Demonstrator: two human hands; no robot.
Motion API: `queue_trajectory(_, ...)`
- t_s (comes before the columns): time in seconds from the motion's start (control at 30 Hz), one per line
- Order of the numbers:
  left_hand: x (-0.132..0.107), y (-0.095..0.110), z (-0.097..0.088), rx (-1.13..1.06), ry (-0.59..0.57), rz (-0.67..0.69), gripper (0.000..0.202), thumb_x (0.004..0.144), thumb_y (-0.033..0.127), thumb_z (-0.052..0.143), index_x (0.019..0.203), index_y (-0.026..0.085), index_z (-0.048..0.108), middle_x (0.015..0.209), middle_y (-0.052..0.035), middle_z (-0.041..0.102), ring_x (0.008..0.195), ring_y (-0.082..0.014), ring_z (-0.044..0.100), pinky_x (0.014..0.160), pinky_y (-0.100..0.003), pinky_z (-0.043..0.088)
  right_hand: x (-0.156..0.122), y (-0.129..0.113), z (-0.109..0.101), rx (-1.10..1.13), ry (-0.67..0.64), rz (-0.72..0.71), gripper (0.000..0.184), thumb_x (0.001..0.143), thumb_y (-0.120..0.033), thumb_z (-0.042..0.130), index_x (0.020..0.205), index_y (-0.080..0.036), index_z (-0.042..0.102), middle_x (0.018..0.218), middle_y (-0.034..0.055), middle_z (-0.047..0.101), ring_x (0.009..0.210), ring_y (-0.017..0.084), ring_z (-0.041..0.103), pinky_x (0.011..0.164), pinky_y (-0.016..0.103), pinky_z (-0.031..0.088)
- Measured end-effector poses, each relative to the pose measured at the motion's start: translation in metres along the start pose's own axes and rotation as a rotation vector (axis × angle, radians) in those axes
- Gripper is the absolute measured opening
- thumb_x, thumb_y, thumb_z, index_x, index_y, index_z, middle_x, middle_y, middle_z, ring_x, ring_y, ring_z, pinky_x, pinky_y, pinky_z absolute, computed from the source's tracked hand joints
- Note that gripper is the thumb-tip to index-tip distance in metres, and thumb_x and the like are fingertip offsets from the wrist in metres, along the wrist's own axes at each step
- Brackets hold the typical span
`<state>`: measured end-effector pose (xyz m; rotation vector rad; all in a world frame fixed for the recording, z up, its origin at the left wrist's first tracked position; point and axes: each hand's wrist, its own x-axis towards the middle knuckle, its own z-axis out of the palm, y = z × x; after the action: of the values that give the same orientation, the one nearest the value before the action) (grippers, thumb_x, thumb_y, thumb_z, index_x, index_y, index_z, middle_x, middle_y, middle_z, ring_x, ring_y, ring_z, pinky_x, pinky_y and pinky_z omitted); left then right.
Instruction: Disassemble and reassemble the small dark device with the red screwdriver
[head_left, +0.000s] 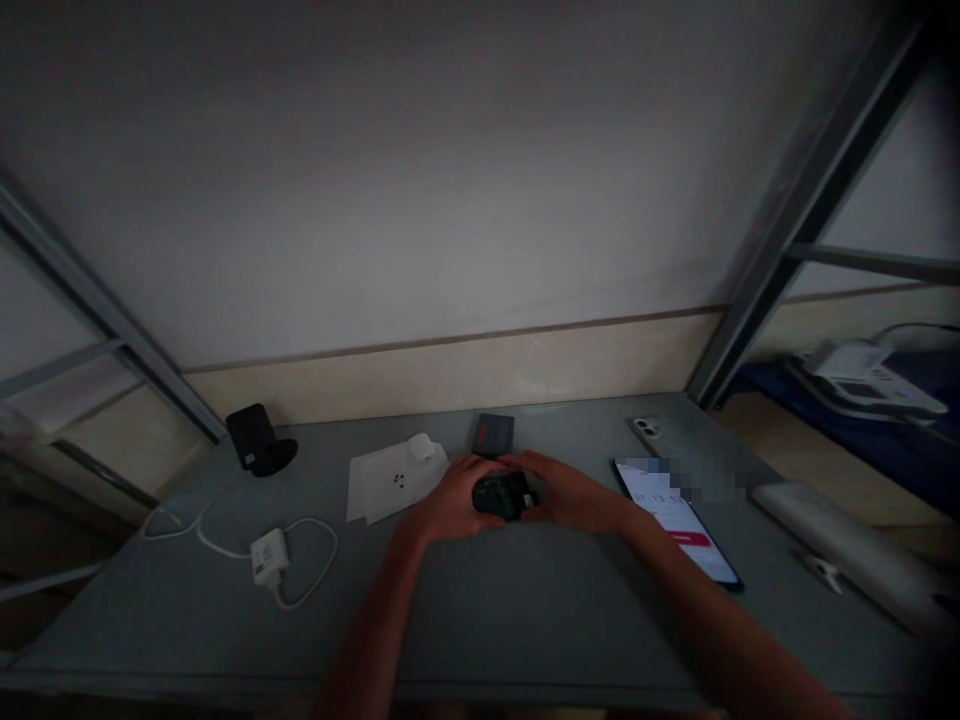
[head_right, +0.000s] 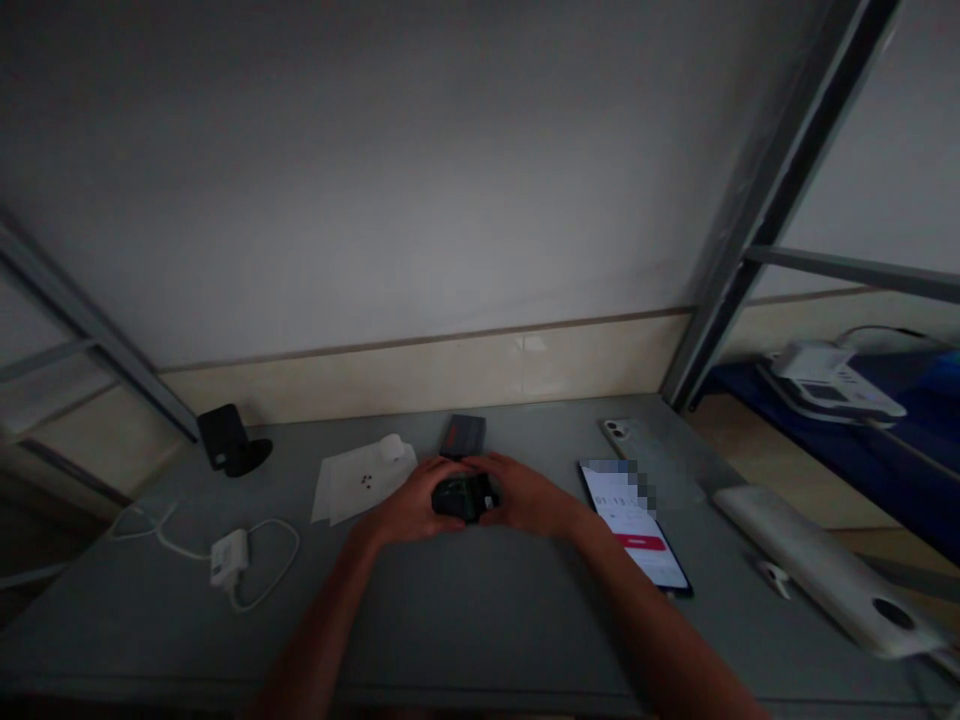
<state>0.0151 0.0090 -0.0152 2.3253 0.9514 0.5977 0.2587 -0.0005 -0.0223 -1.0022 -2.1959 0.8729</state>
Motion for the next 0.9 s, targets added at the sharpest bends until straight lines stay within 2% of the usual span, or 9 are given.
queue_trajectory(0.17,-0.001,-0.011,0.007,-0.047,0.046,-0.039,0.084,0.063,0.023,0.089,0.139,0.025,0.052,0.137,-0.0126,0.056,0.129,-0.0323,0.05,0.11,-0.049,0.039,-0.001,-0.006,-0.008,-0.016,0.048,-0.028,0.076,0.072,-0.026,0.082,0.143,-0.026,0.054,0.132,0.0096,0.063,0.119,0.028,0.06,0.106,0.045,0.045)
queue_trajectory(0.37,0.001,-0.018,0.016,-0.04,0.135,-0.065,0.066,0.063,0.024,0.089,0.121,0.02,0.059,0.122,-0.0123,0.06,0.118,-0.0302,0.055,0.103,-0.046,0.044,-0.001,-0.009,-0.006,-0.039,0.059,-0.025,0.077,0.074,-0.026,0.08,0.145,-0.027,0.051,0.123,0.0085,0.062,0.108,0.025,0.062,0.097,0.041,0.05)
queue_trajectory(0.47,0.003,-0.017,0.015,-0.032,0.127,-0.025,0.059,0.064,0.024,0.088,0.116,0.02,0.06,0.122,-0.0118,0.058,0.119,-0.0292,0.054,0.103,-0.044,0.043,-0.001,-0.005,-0.007,-0.039,0.06,-0.035,0.078,0.074,-0.025,0.08,0.146,-0.029,0.05,0.124,0.0075,0.061,0.111,0.025,0.061,0.101,0.041,0.049)
queue_trajectory(0.63,0.003,-0.012,0.011,0.019,0.126,-0.077,0.061,0.064,0.029,0.089,0.117,0.019,0.061,0.119,-0.0106,0.06,0.115,-0.0295,0.056,0.102,-0.046,0.043,-0.004,-0.001,-0.015,-0.008,0.065,-0.006,0.077,0.073,-0.022,0.08,0.144,-0.031,0.051,0.127,0.0062,0.06,0.113,0.025,0.061,0.102,0.043,0.048)
queue_trajectory(0.77,0.005,-0.01,0.01,-0.028,0.223,-0.084,0.041,0.08,0.031,0.077,0.116,0.02,0.064,0.117,-0.0096,0.064,0.114,-0.0265,0.058,0.102,-0.043,0.044,-0.003,0.0,-0.02,0.0,0.113,-0.011,0.075,0.074,-0.019,0.078,0.143,-0.031,0.051,0.127,0.0061,0.06,0.118,0.025,0.059,0.103,0.043,0.047)
queue_trajectory(0.9,0.01,-0.013,0.01,-0.137,0.34,-0.187,0.027,0.095,0.039,0.056,0.112,0.02,0.066,0.11,-0.008,0.069,0.103,-0.0221,0.063,0.093,-0.036,0.049,0.001,-0.002,-0.014,0.025,0.204,-0.054,0.072,0.074,-0.014,0.076,0.14,-0.03,0.053,0.131,0.007,0.06,0.117,0.024,0.061,0.101,0.043,0.049)
